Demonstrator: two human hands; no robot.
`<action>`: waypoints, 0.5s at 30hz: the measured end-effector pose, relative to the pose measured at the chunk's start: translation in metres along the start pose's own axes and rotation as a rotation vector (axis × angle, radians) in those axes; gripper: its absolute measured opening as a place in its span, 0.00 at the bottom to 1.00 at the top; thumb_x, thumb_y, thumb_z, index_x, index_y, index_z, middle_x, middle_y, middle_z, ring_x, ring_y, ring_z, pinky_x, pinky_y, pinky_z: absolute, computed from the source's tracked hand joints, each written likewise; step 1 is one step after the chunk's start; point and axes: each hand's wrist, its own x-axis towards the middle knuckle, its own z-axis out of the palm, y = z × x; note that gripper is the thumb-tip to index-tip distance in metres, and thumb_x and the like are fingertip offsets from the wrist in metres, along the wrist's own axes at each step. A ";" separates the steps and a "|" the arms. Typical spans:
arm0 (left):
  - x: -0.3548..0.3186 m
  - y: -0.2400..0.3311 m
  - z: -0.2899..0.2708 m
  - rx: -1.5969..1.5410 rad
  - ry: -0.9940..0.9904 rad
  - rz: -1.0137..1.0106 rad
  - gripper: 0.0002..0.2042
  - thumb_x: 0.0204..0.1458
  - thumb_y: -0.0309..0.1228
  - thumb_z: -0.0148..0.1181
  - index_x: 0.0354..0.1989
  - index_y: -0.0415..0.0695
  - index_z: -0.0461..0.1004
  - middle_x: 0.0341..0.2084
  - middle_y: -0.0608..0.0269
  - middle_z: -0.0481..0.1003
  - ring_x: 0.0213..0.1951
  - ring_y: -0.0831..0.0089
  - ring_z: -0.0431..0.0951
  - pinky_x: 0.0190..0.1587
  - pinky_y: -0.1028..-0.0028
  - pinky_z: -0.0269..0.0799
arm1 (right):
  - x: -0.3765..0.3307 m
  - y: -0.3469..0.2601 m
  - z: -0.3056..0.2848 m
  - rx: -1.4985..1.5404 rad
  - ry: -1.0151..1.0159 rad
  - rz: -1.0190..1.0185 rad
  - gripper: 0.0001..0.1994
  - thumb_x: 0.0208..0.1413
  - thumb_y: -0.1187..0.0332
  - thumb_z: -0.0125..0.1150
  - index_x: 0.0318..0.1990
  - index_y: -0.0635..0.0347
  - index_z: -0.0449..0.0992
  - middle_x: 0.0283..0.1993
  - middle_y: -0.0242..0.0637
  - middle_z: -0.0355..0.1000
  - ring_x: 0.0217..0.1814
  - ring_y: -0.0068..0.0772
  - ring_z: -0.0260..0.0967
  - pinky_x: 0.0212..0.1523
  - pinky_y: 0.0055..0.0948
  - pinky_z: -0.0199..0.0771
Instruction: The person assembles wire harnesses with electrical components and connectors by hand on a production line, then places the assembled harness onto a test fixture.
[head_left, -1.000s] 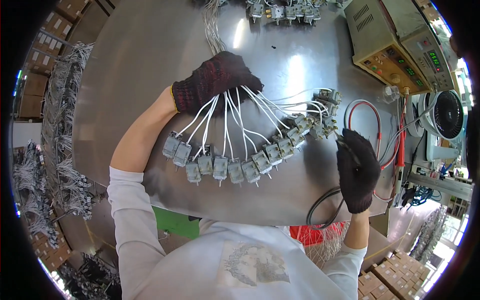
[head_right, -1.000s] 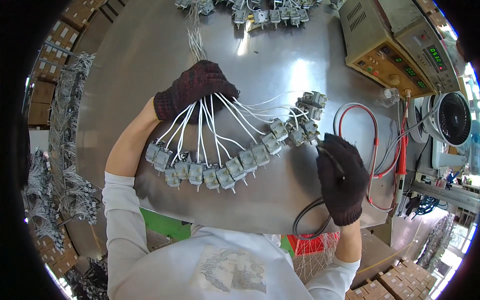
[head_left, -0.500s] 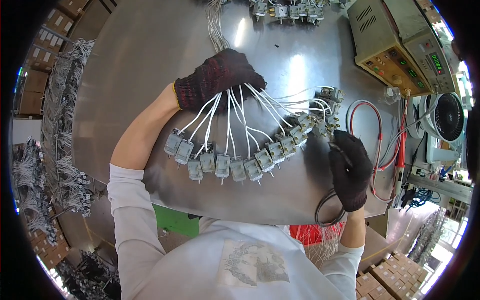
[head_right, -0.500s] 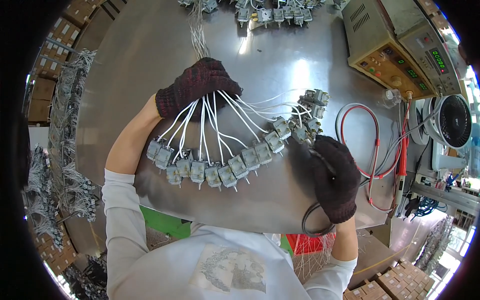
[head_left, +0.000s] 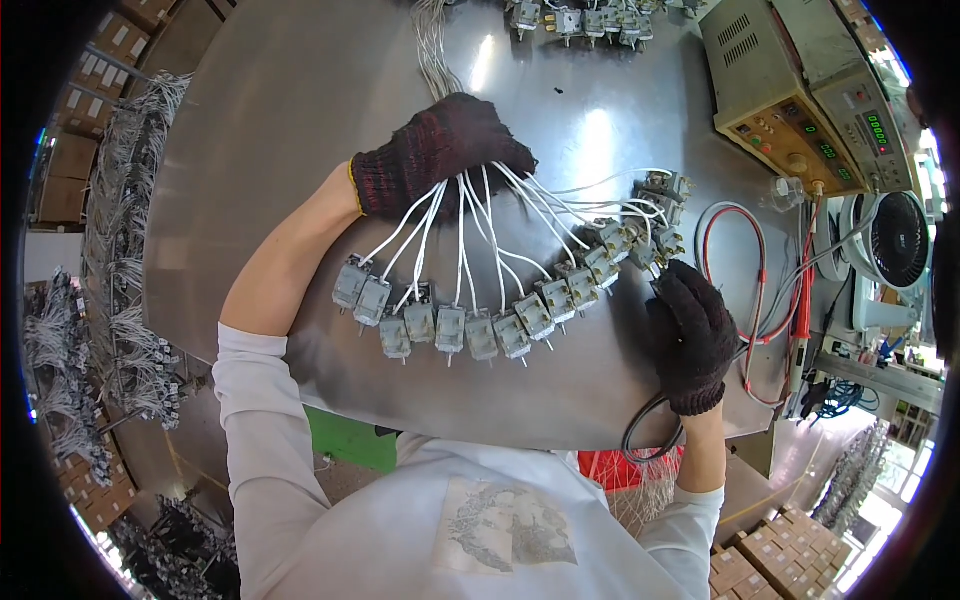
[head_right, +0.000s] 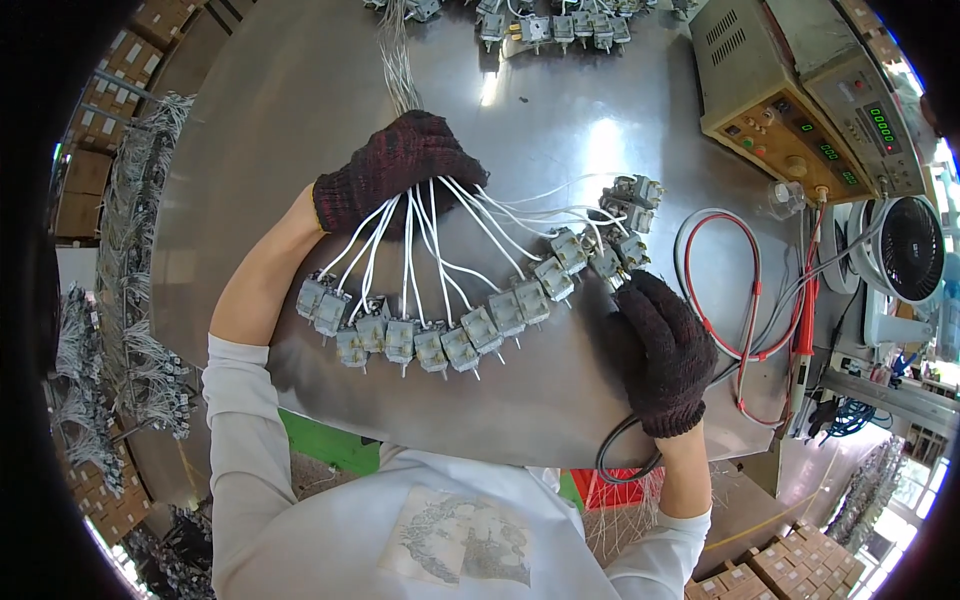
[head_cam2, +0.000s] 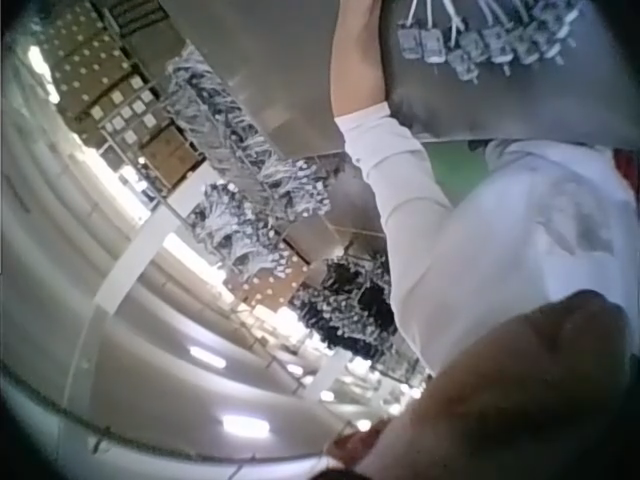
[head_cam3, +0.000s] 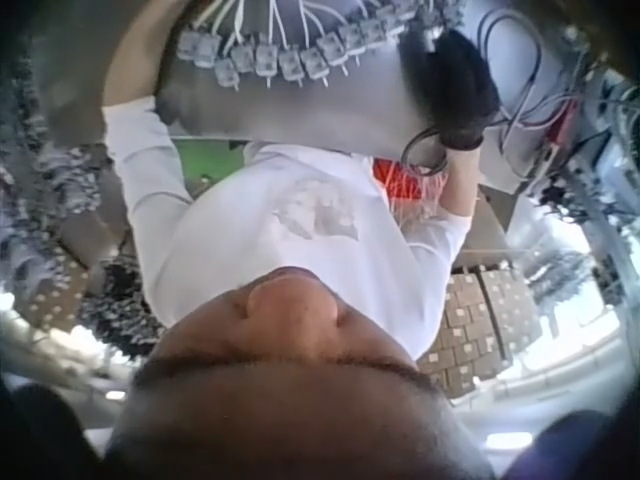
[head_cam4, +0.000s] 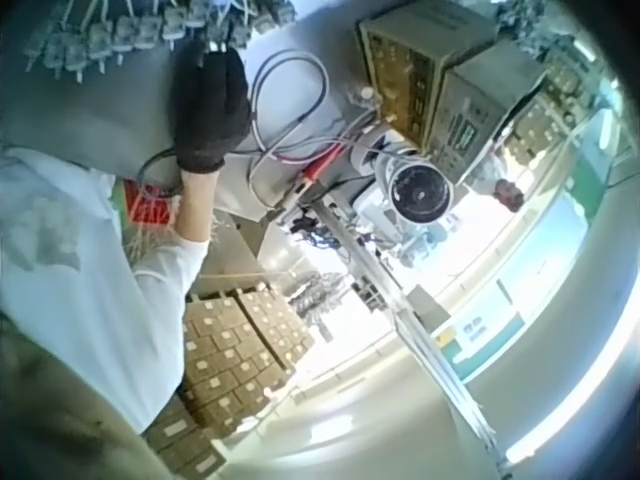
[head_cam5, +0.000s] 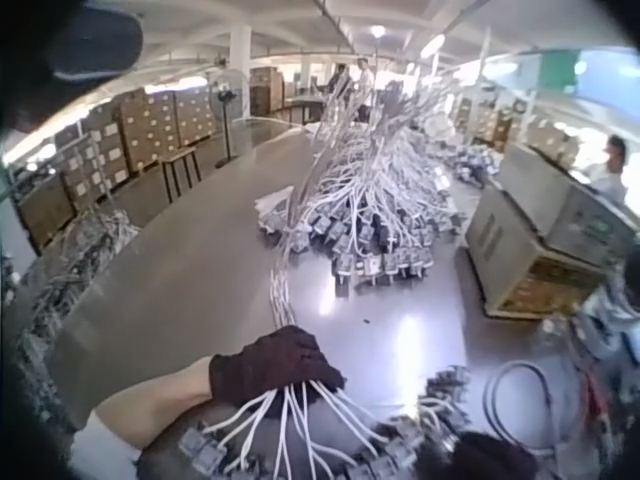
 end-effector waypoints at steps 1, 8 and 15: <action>0.000 -0.002 0.000 -0.005 0.002 0.006 0.13 0.53 0.29 0.72 0.48 0.53 0.85 0.36 0.65 0.86 0.42 0.62 0.85 0.54 0.60 0.77 | 0.001 0.001 0.000 -0.012 -0.011 -0.012 0.21 0.52 0.81 0.74 0.55 0.58 0.83 0.58 0.48 0.82 0.54 0.53 0.84 0.52 0.43 0.86; -0.001 -0.004 0.003 0.002 0.039 0.007 0.17 0.49 0.27 0.71 0.49 0.52 0.85 0.39 0.66 0.86 0.42 0.61 0.84 0.53 0.59 0.78 | 0.009 0.000 -0.010 -0.087 -0.093 -0.016 0.20 0.53 0.81 0.75 0.54 0.58 0.84 0.57 0.48 0.82 0.55 0.53 0.83 0.52 0.43 0.85; -0.011 -0.005 0.010 -0.024 0.128 0.022 0.18 0.48 0.26 0.70 0.50 0.52 0.85 0.41 0.65 0.87 0.42 0.59 0.84 0.53 0.58 0.78 | 0.033 -0.035 -0.019 0.346 0.057 0.283 0.15 0.58 0.81 0.70 0.52 0.61 0.84 0.56 0.49 0.82 0.55 0.45 0.83 0.54 0.40 0.84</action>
